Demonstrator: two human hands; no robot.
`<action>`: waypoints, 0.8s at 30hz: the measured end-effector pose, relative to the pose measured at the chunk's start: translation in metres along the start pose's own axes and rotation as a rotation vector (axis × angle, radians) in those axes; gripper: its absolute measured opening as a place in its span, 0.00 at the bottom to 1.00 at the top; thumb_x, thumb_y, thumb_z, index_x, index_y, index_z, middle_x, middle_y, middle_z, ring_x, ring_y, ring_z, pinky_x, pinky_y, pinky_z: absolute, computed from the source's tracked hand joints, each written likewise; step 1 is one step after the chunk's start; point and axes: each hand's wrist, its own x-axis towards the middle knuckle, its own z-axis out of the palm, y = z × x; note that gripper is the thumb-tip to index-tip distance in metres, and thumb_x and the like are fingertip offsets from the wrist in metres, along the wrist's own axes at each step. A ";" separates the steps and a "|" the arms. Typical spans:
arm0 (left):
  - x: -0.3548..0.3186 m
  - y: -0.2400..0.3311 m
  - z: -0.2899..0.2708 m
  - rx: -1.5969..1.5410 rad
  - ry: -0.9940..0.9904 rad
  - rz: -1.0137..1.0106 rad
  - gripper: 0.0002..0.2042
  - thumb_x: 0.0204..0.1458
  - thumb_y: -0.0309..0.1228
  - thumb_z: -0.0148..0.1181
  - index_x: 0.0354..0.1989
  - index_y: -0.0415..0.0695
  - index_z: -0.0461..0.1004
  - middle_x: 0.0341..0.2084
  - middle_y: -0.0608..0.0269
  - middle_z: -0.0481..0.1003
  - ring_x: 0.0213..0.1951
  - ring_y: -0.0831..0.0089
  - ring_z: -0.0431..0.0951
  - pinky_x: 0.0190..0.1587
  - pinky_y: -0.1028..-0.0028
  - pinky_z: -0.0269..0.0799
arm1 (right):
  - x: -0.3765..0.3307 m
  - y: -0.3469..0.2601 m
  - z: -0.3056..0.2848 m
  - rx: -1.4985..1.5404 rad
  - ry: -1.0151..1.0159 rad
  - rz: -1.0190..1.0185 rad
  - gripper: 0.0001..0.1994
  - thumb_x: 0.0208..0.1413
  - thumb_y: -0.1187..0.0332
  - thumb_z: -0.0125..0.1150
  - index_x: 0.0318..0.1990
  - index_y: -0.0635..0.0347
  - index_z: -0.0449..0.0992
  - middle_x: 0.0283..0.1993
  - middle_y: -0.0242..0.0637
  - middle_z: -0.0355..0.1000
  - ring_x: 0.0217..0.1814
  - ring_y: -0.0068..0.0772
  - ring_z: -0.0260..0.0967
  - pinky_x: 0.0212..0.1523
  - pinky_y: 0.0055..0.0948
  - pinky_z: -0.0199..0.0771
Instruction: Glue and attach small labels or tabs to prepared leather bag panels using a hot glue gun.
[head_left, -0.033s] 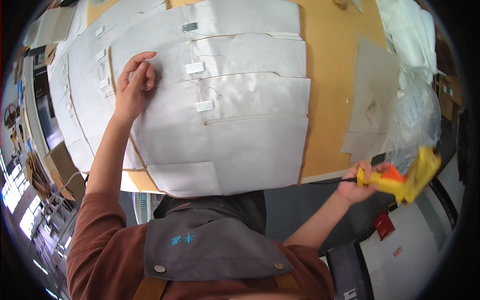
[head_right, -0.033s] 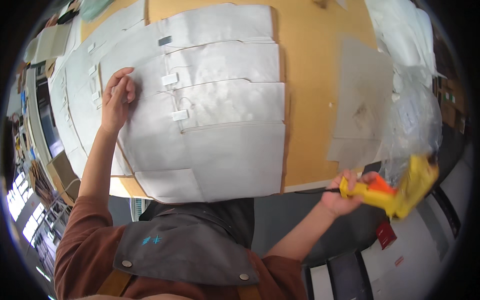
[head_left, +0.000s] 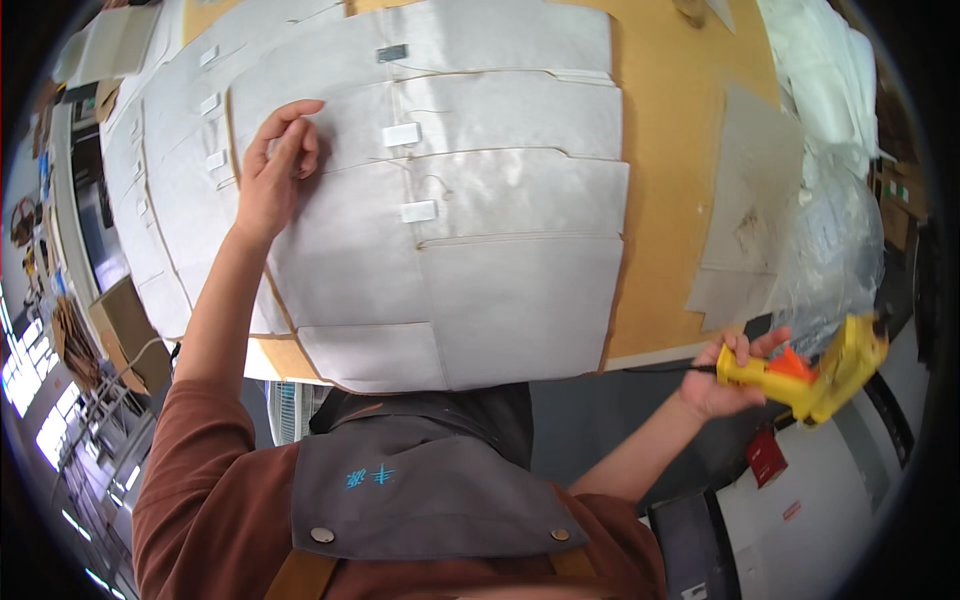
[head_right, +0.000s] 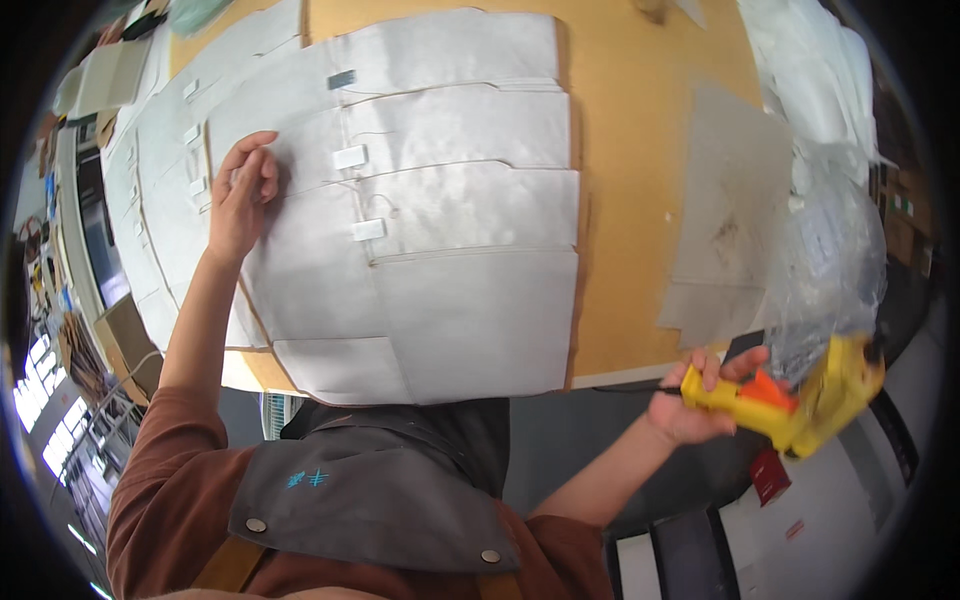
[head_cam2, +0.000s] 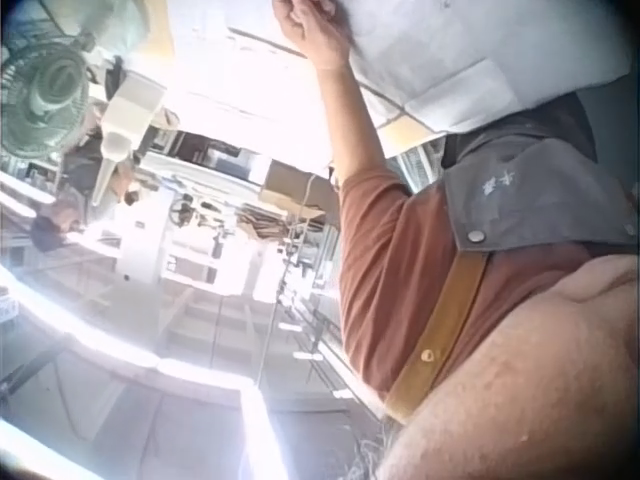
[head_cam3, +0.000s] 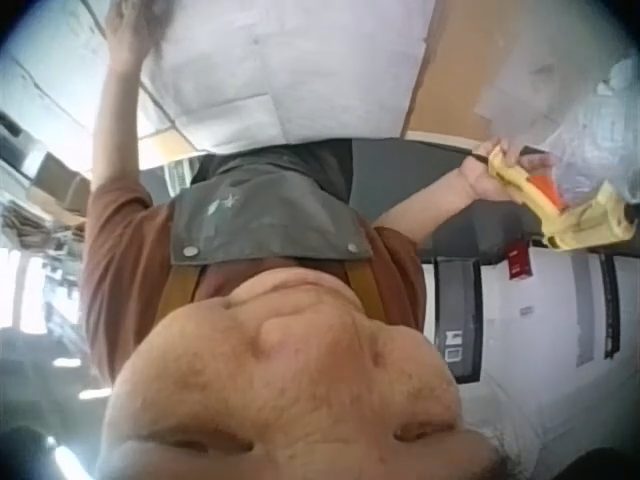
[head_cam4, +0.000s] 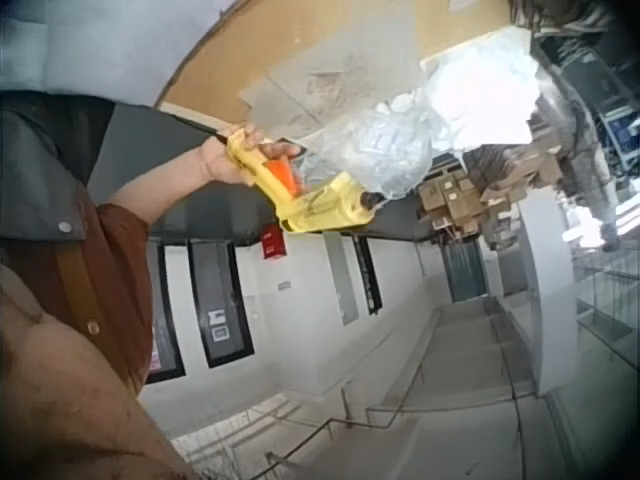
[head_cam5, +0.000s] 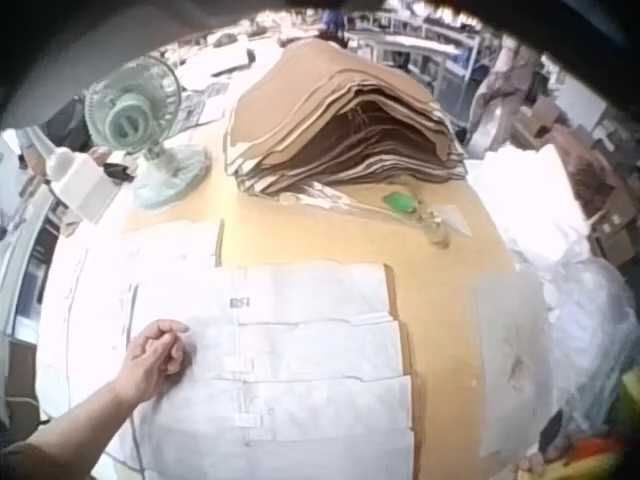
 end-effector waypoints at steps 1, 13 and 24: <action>0.001 -0.001 -0.002 -0.024 -0.004 -0.008 0.13 0.66 0.30 0.44 0.54 0.39 0.68 0.26 0.73 0.60 0.26 0.84 0.56 0.29 0.83 0.52 | 0.005 -0.008 0.019 -0.029 -0.098 0.073 0.46 0.44 0.48 0.72 0.70 0.40 0.53 0.71 0.29 0.56 0.33 0.20 0.65 0.38 0.23 0.68; 0.011 0.014 -0.006 0.785 0.086 0.453 0.02 0.53 0.27 0.62 0.34 0.47 0.78 0.22 0.68 0.72 0.22 0.76 0.68 0.25 0.77 0.65 | 0.042 0.063 0.113 0.169 -0.567 0.540 0.39 0.52 0.61 0.67 0.69 0.56 0.51 0.71 0.38 0.53 0.25 0.20 0.63 0.34 0.25 0.65; 0.034 -0.013 -0.019 1.008 0.205 0.677 0.07 0.47 0.25 0.64 0.35 0.50 0.77 0.19 0.69 0.69 0.18 0.71 0.69 0.20 0.73 0.64 | 0.028 0.137 0.226 -0.703 -0.648 0.578 0.31 0.49 0.52 0.58 0.53 0.71 0.67 0.47 0.55 0.71 0.55 0.50 0.68 0.49 0.37 0.71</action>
